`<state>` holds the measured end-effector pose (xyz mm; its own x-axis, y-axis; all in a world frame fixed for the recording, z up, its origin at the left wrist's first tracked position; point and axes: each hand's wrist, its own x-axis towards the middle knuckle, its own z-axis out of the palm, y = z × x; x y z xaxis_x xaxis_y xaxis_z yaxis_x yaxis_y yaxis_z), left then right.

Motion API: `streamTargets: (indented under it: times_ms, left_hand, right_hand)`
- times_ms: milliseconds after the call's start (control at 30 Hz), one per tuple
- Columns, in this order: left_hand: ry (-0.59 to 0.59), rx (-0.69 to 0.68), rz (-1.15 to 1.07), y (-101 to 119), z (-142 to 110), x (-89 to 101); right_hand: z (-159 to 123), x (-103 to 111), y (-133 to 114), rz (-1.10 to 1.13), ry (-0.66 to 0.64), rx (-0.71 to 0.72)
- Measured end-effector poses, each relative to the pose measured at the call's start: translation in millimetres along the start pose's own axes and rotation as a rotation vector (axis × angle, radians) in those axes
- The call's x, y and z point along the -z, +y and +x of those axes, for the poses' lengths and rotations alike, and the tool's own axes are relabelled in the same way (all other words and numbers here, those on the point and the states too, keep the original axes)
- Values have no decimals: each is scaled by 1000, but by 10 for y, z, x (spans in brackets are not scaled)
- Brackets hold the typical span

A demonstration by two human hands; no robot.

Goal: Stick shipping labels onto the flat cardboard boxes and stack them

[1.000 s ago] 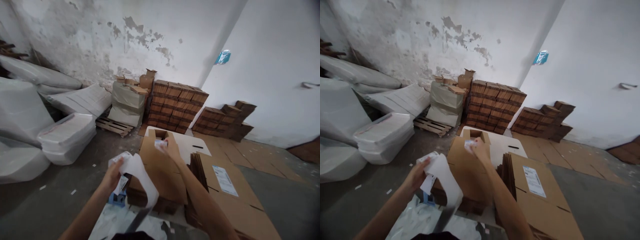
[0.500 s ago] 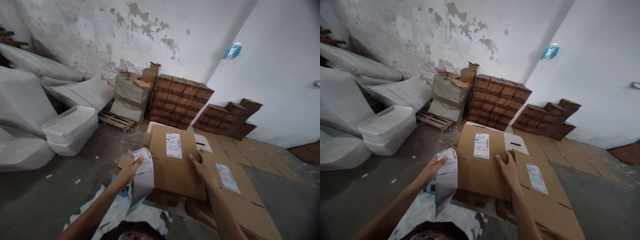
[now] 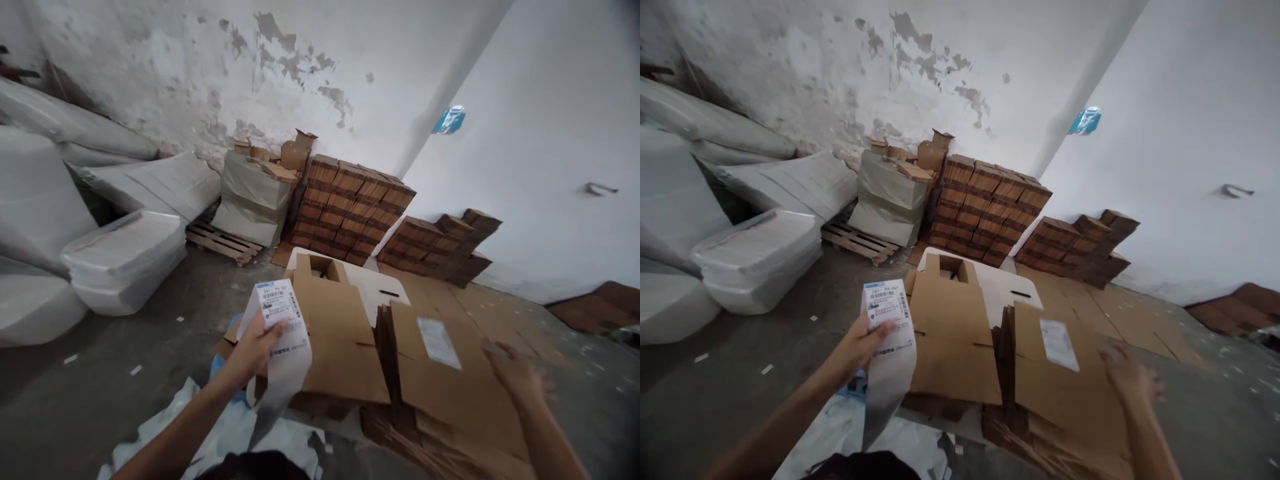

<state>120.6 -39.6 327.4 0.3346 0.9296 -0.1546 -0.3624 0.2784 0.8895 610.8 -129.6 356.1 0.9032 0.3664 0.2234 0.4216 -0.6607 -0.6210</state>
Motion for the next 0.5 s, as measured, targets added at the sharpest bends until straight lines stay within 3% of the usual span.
streamTargets:
  times_ms: [67,167,200,267,367,433,500]
  left_hand:
    - [-117,-3,76,-87,0,-53]
    - [-231,-87,319,-182,-14,-119]
    - [-215,-127,377,-188,-32,-130]
    - [-185,-146,349,-153,-86,-143]
    - [-119,144,-48,-57,-144,-147]
    - [71,351,-329,-33,-106,-112]
    - [295,384,-465,-59,2,-4]
  right_hand:
    - [-550,-177,-431,130,-218,142]
    - [-1661,-494,-1171,417,-877,522]
    - [-1978,-567,-1358,474,-1004,618]
    - [-2430,-654,-1564,532,-1030,743]
    - [-2744,-706,-1525,522,-857,828]
    - [-2819,-708,-1443,498,-846,954]
    - [-2784,-678,-1446,508,-883,1103]
